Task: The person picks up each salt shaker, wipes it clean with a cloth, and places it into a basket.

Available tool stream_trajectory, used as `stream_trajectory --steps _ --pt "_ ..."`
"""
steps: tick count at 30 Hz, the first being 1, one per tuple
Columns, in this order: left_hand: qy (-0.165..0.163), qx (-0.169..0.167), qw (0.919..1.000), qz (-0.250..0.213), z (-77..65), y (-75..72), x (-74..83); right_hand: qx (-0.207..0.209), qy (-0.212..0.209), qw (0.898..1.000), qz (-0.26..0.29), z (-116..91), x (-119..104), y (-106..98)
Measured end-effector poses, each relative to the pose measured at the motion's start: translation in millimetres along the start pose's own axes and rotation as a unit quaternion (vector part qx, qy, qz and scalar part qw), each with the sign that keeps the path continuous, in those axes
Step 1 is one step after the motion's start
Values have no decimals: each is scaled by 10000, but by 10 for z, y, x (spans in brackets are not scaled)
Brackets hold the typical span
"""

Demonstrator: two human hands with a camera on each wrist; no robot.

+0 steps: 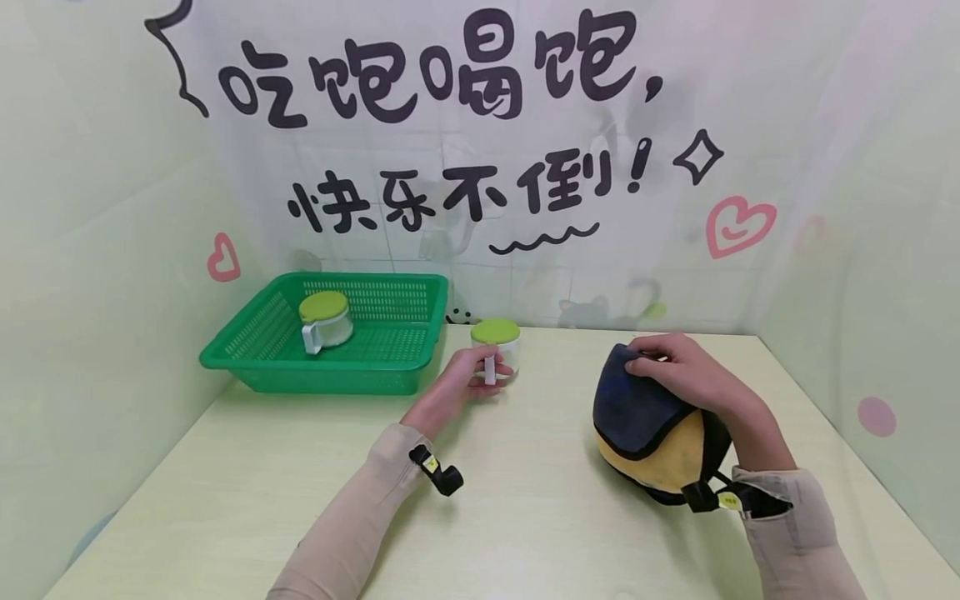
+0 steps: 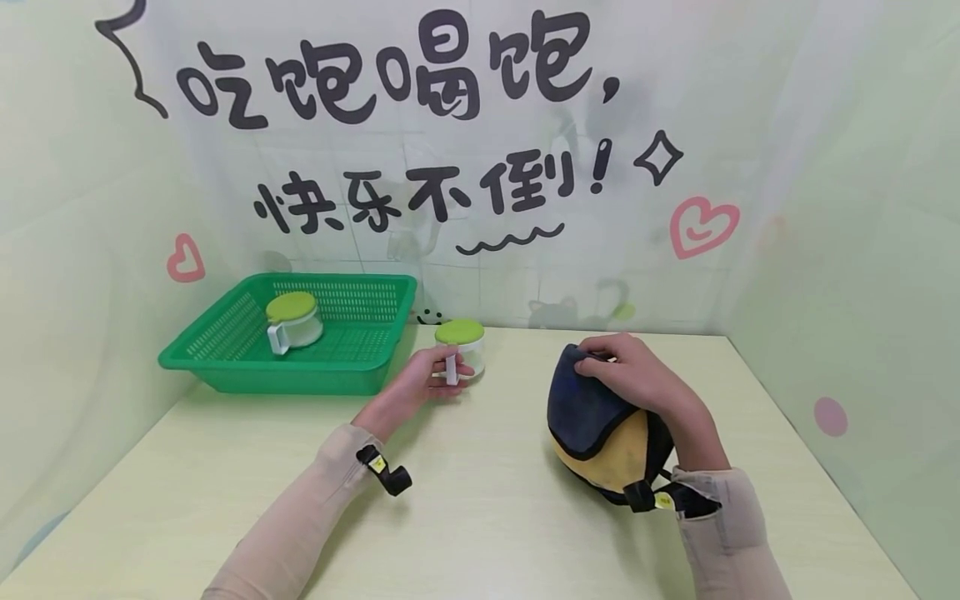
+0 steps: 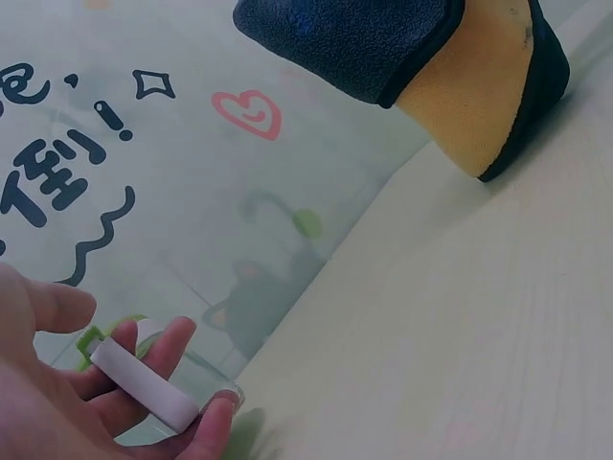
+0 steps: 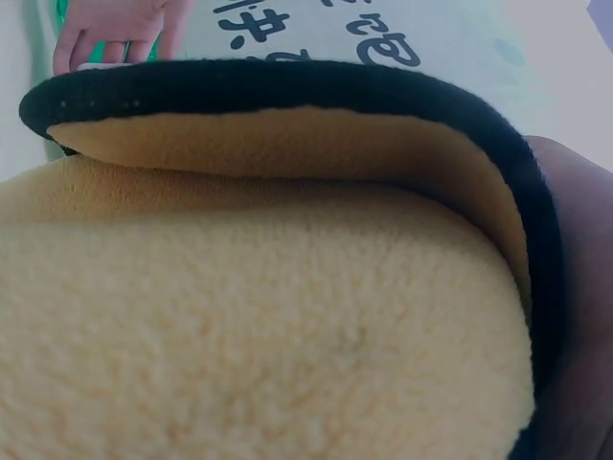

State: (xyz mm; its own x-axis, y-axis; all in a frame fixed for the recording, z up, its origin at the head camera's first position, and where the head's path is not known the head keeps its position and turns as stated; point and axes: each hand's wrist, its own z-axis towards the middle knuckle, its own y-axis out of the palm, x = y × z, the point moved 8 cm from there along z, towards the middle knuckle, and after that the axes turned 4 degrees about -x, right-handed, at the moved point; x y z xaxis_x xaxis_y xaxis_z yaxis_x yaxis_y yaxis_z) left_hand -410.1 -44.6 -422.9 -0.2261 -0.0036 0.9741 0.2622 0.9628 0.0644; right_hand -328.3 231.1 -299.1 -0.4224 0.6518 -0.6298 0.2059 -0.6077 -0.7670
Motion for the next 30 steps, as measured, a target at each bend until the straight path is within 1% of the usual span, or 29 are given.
stream_trajectory --steps 6,13,18,23,27,30 --pt "82 -130 9999 35 -12 8 -8 -49 -33 10000 44 3 -24 21" --pt "253 -221 9994 59 -11 5 7 -109 -50 9999 68 21 -19 50" --pt "250 -301 9992 -77 -30 4 19 -128 -111 9998 36 40 -18 79" --pt "171 -378 9987 -298 -33 -1 16 -155 -99 9998 31 51 -12 103" --pt "169 -550 9980 -257 -26 11 22 -164 -49 9999 13 54 12 111" --pt "205 -701 9972 -144 -28 29 38 -166 -37 9999 6 58 16 113"
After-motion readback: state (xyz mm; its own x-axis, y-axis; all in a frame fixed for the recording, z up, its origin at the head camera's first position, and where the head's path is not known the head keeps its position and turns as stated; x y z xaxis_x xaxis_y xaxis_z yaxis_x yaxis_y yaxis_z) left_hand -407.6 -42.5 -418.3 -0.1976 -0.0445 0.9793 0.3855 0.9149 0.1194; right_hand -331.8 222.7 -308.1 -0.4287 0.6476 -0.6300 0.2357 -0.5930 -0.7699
